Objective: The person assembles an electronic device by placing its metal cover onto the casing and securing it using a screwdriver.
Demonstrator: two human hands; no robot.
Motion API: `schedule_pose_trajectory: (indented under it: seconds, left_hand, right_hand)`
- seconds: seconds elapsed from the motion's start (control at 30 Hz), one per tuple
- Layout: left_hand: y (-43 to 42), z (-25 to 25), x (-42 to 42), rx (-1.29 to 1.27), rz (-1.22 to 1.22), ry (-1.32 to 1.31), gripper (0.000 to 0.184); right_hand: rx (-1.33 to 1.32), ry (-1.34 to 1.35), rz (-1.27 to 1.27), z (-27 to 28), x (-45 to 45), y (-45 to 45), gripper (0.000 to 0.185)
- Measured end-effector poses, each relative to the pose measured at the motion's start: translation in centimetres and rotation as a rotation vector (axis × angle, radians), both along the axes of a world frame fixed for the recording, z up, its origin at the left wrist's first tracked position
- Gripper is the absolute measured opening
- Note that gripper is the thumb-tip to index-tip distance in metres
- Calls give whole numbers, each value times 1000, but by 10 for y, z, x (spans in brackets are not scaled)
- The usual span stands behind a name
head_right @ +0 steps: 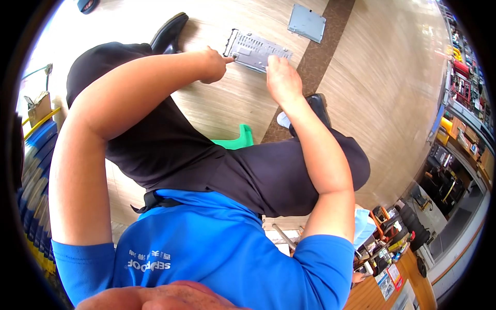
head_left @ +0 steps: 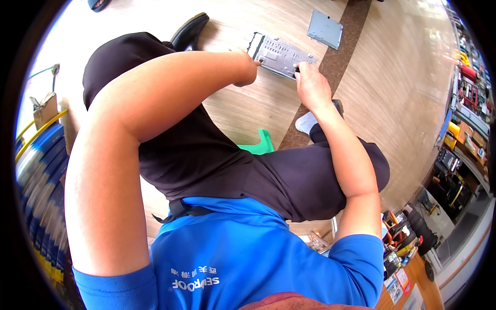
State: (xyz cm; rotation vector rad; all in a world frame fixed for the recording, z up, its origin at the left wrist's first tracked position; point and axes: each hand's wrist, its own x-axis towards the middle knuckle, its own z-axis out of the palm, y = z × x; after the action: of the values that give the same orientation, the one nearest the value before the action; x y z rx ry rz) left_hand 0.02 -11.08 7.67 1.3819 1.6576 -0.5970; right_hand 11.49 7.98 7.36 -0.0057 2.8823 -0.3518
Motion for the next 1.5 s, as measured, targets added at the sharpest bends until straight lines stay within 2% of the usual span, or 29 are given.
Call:
schedule_pose_trajectory:
  seconds: [0.13, 0.23, 0.4, 0.43, 0.5, 0.6, 0.77, 0.83, 0.87, 0.93, 1.03, 1.23, 1.33, 1.43, 1.5]
  left_hand:
    - [-2, -6, 0, 19, 2, 12, 47]
    - [-3, -7, -1, 37, 3, 4, 47]
    - [-2, 0, -1, 18, -3, 2, 48]
    - [-2, -1, -1, 21, -4, 4, 47]
    - [-3, -1, -1, 27, -1, 3, 47]
    - [-2, -9, -1, 28, 3, 5, 47]
    - [0, -10, -1, 18, -6, 7, 48]
    - [3, -13, -2, -53, 4, -30, 64]
    - [3, -14, -2, -53, 4, -29, 64]
    - [1, -14, 0, -16, 13, 25, 50]
    - [0, -11, -1, 4, -1, 10, 50]
    - [-1, -9, 0, 17, 16, 14, 52]
    - [1, -12, -1, -17, 25, -29, 58]
    - [2, -15, -1, -34, 0, -14, 57]
    - [2, -16, -1, -30, 2, -12, 56]
  right_hand:
    - [-7, -37, -43, 3, 1, -5, 24]
    - [-36, 53, 30, 0, 3, -3, 23]
    - [45, -118, -32, 1, -1, -2, 28]
    - [45, -117, -32, 2, 0, -3, 28]
    - [-26, 61, 57, 4, 3, -5, 17]
    - [-35, 102, 75, 3, 4, -6, 16]
    - [34, 3, 47, 1, 2, -1, 20]
    - [53, -17, 31, 3, 2, -4, 21]
    - [30, 14, 39, 3, 3, -6, 20]
    - [9, 46, 49, 3, 4, -7, 18]
    - [-19, 106, 104, 3, 4, -6, 18]
    - [78, -34, 32, 2, 1, -4, 24]
    - [-3, 52, 75, 8, 3, -10, 19]
    - [13, 61, 108, 8, 3, -9, 17]
    - [69, -46, 42, 10, 1, -9, 21]
